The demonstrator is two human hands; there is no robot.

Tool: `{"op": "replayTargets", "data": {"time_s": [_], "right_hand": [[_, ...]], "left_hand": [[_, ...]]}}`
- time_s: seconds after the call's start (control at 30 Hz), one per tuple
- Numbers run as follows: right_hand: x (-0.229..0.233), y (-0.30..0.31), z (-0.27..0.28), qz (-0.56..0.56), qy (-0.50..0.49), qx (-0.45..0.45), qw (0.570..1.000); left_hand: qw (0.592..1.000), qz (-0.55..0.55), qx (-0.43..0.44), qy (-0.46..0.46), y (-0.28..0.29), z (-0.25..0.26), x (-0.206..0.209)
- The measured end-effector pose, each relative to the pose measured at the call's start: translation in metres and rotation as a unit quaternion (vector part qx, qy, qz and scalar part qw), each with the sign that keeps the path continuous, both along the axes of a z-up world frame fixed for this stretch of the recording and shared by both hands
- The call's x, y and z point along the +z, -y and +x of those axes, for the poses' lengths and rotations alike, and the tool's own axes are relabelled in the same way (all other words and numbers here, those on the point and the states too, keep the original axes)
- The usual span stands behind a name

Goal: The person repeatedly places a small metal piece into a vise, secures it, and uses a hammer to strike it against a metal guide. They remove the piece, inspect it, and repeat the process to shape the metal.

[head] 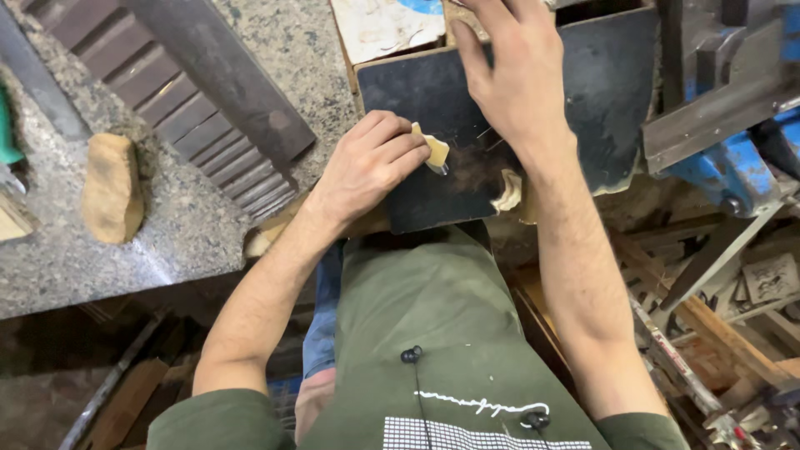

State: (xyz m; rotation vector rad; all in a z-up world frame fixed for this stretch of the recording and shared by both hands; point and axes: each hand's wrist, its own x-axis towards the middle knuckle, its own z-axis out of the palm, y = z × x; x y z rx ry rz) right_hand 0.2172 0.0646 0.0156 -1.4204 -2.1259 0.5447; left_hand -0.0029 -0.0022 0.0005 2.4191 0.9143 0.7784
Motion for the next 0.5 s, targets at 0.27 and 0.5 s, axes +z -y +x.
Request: {"op": "replayTargets", "data": {"time_s": [0.27, 0.5], "right_hand": [[0.040, 0.051, -0.006, -0.117, -0.051, 0.030, 0.991], [0.035, 0.104, 0.001, -0.142, -0.032, 0.015, 0.989]], "left_hand": [[1.000, 0.000, 0.000, 0.004, 0.002, -0.001, -0.008], [1.000, -0.004, 0.003, 0.021, 0.002, 0.000, -0.006]]}}
